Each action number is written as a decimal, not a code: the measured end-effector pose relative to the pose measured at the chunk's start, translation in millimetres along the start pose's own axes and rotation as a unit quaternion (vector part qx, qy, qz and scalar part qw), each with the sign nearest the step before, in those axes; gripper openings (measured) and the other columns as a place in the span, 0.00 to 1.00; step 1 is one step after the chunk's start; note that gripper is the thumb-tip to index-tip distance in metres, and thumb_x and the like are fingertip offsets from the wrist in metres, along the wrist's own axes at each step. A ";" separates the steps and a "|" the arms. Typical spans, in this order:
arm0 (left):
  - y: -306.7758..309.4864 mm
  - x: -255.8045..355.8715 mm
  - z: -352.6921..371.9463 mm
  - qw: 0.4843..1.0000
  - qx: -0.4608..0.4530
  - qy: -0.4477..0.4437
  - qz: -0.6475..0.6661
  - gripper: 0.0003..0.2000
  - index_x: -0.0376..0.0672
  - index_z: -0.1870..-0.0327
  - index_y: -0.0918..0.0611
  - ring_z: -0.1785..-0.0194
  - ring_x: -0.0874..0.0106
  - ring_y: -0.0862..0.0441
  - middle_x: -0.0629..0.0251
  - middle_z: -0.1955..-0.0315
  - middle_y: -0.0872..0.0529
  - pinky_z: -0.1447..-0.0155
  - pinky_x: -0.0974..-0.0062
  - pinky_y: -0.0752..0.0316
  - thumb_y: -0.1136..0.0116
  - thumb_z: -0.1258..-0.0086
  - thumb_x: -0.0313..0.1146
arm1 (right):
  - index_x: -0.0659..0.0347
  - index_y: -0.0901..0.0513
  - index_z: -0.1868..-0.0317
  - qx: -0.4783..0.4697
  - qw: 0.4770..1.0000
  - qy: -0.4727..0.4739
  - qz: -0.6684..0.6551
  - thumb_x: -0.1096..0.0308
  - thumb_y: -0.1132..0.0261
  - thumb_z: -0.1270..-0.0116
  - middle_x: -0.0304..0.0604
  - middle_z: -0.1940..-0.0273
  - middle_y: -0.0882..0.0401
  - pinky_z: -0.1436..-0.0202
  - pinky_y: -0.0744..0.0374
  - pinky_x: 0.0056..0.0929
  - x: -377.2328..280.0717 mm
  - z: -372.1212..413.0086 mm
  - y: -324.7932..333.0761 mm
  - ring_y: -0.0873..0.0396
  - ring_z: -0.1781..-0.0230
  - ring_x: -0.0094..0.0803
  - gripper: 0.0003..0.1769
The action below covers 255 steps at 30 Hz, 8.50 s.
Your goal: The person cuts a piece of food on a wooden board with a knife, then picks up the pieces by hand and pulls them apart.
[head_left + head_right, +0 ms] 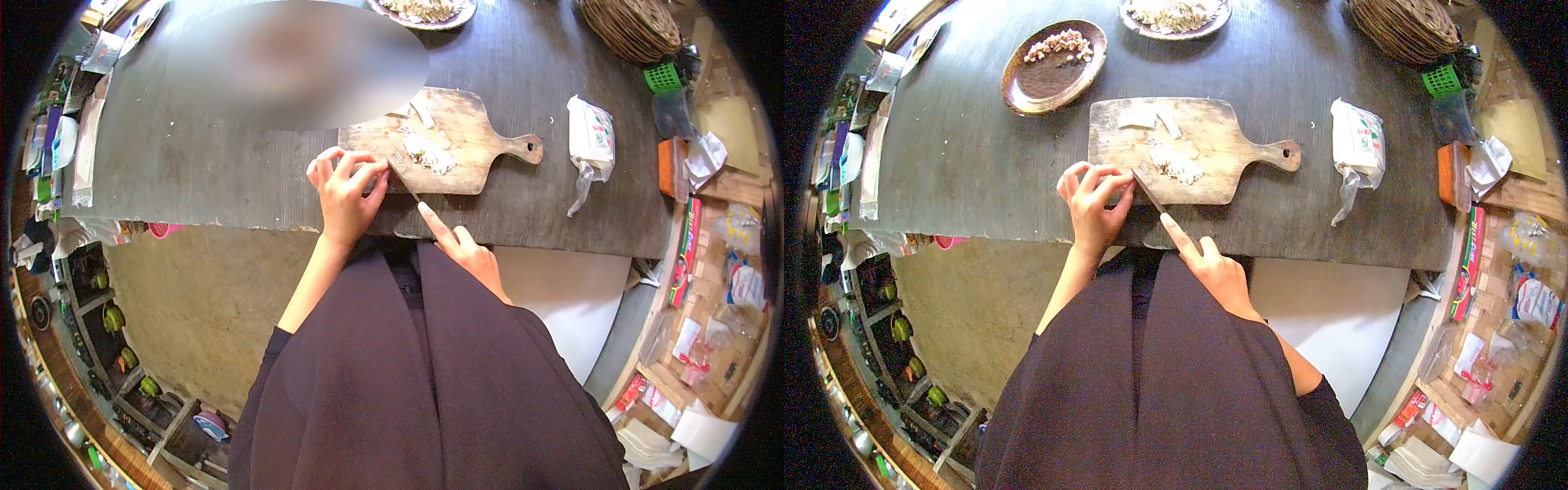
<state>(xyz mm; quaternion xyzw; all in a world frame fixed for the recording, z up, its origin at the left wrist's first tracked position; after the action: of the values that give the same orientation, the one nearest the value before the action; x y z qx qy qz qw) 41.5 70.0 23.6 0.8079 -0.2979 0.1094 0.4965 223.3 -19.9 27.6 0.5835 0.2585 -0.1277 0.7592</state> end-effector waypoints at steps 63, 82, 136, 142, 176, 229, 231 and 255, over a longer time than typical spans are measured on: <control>0.5 0.5 -0.2 1.000 0.001 -0.003 0.000 0.09 0.56 0.62 0.11 0.42 0.62 0.26 0.80 0.57 0.13 0.33 0.56 0.42 0.26 0.44 0.33 | 0.24 0.43 0.18 -0.002 1.000 0.015 0.010 0.63 0.36 0.26 0.48 0.65 0.24 0.69 0.14 0.50 3.5 -5.9 4.0 0.15 0.74 0.51 0.41; 1.6 2.8 -1.7 1.000 0.004 0.001 -0.004 0.07 0.56 0.63 0.11 0.43 0.63 0.26 0.80 0.58 0.13 0.34 0.57 0.42 0.26 0.42 0.34 | 0.26 0.41 0.19 0.007 1.000 -0.002 0.022 0.62 0.36 0.25 0.49 0.66 0.24 0.68 0.15 0.50 14.0 -6.2 4.9 0.15 0.73 0.53 0.39; 2.9 1.1 -1.3 1.000 0.014 0.001 0.004 0.08 0.55 0.64 0.11 0.43 0.63 0.26 0.80 0.58 0.13 0.34 0.57 0.42 0.26 0.44 0.33 | 0.27 0.42 0.18 -0.040 0.999 -0.002 0.028 0.62 0.38 0.24 0.51 0.65 0.25 0.67 0.16 0.52 4.3 -3.0 3.4 0.15 0.72 0.53 0.39; 3.0 2.0 -1.8 1.000 0.013 0.001 0.005 0.07 0.55 0.64 0.12 0.43 0.63 0.26 0.80 0.59 0.13 0.34 0.57 0.42 0.26 0.43 0.34 | 0.26 0.42 0.18 -0.002 0.999 0.008 0.035 0.62 0.36 0.26 0.49 0.66 0.25 0.70 0.16 0.49 5.2 -2.4 5.2 0.16 0.75 0.50 0.40; 2.6 1.4 -1.1 1.000 0.014 0.000 -0.002 0.08 0.56 0.64 0.12 0.43 0.63 0.26 0.81 0.58 0.13 0.34 0.57 0.42 0.25 0.44 0.34 | 0.26 0.42 0.18 -0.045 0.998 -0.008 0.052 0.64 0.40 0.24 0.50 0.66 0.25 0.68 0.15 0.51 2.0 -4.2 10.6 0.14 0.72 0.52 0.39; 3.1 1.3 0.0 1.000 0.017 -0.002 -0.006 0.07 0.55 0.65 0.12 0.43 0.63 0.26 0.81 0.59 0.13 0.34 0.57 0.42 0.25 0.44 0.34 | 0.24 0.41 0.19 -0.035 0.999 0.008 0.041 0.63 0.36 0.26 0.48 0.67 0.26 0.68 0.15 0.51 6.3 -4.8 7.0 0.16 0.74 0.50 0.40; 3.9 2.3 -0.6 1.000 0.018 -0.003 -0.007 0.07 0.54 0.65 0.12 0.44 0.64 0.25 0.81 0.59 0.13 0.34 0.57 0.42 0.25 0.44 0.33 | 0.24 0.41 0.19 -0.035 0.999 0.007 0.033 0.62 0.36 0.26 0.48 0.67 0.25 0.68 0.15 0.51 6.6 -4.6 7.8 0.16 0.73 0.51 0.40; 5.2 1.5 2.3 1.000 0.029 -0.002 -0.010 0.06 0.55 0.65 0.11 0.46 0.65 0.27 0.83 0.60 0.12 0.36 0.59 0.42 0.25 0.43 0.35 | 0.23 0.43 0.19 -0.044 0.999 -0.002 0.032 0.64 0.36 0.26 0.50 0.65 0.23 0.66 0.14 0.50 10.8 -8.3 4.1 0.15 0.72 0.52 0.41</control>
<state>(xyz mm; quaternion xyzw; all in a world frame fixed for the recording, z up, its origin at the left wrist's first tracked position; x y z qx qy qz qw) 39.4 65.6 27.1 0.8253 -0.2876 0.1112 0.4731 232.3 -9.6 23.6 0.5573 0.2439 -0.0927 0.7882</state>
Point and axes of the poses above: each hand's wrist, its own z-axis away from the middle knuckle, its own y-axis out of the back of the hand, x = y × z, the point moved 8 cm from there along -z, towards the middle knuckle
